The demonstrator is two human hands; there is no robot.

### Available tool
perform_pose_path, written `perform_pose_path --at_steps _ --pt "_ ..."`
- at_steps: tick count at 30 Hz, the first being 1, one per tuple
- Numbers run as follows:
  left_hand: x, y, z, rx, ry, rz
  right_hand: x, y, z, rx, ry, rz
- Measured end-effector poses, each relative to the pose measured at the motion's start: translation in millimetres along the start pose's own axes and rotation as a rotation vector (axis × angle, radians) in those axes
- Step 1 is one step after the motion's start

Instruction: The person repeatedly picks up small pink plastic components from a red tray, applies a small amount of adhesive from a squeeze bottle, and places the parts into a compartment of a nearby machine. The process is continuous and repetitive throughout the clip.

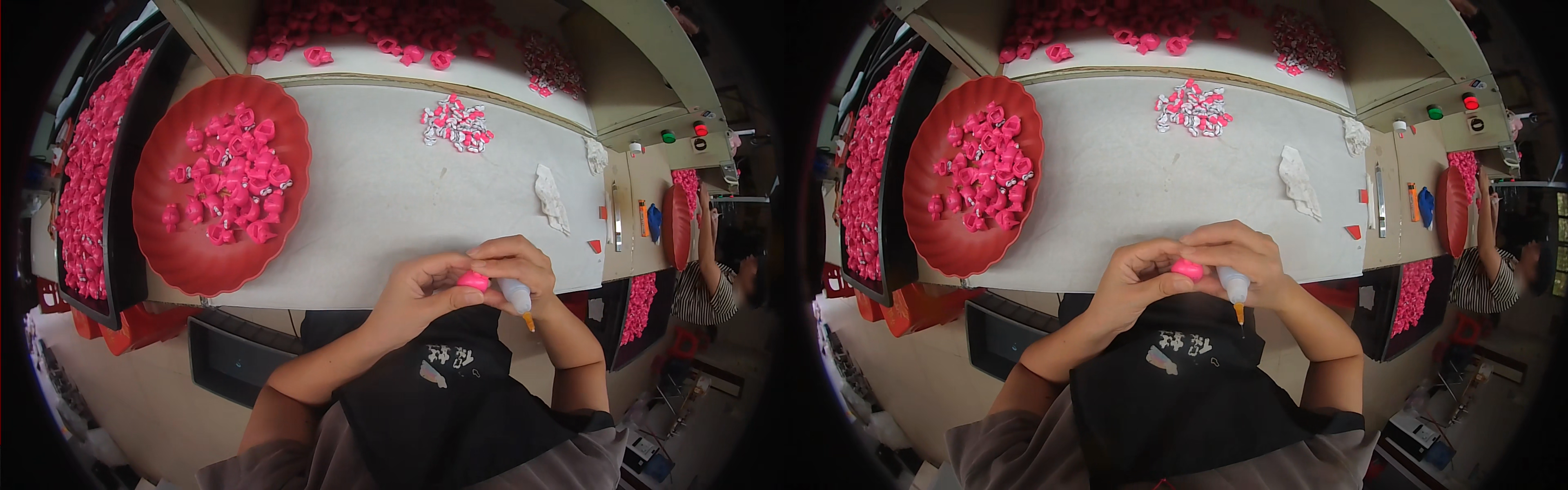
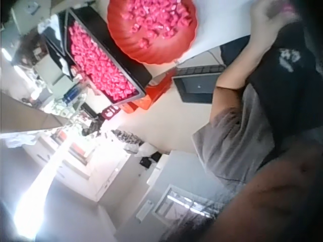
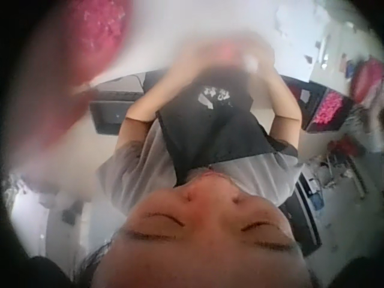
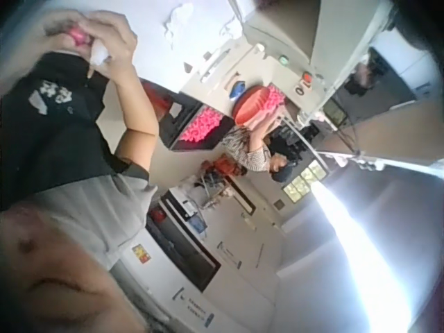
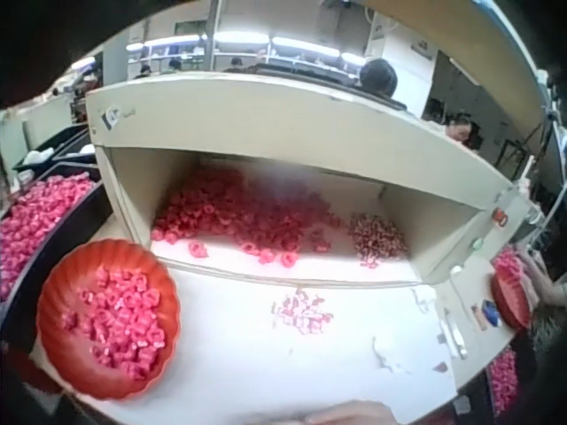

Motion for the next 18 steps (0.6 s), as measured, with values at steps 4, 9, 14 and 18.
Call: perform_pose_path --at_steps 4,9,14,18 --pt "-2 1 0 0.014 -0.002 0.007 2 -1 2 0.026 0.013 0.027" --pt "2 -1 2 -0.02 0.053 -0.068 -2 2 5 0.026 0.025 0.075" --pt "10 -2 7 -0.001 0.002 -0.188 -12 0 3 -0.016 0.05 0.166" --pt "64 15 12 0.166 -0.168 -0.56 -19 -3 -9 0.015 -0.102 0.073"
Point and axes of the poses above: each hand's wrist, its own z-axis away from the middle knuckle, its own y-axis out of the back of the hand, x = y × z, the point moved 2 cm from there along -z, towards the middle knuckle, and after that the axes turned 12 degrees about -y, right-handed, at the moved point
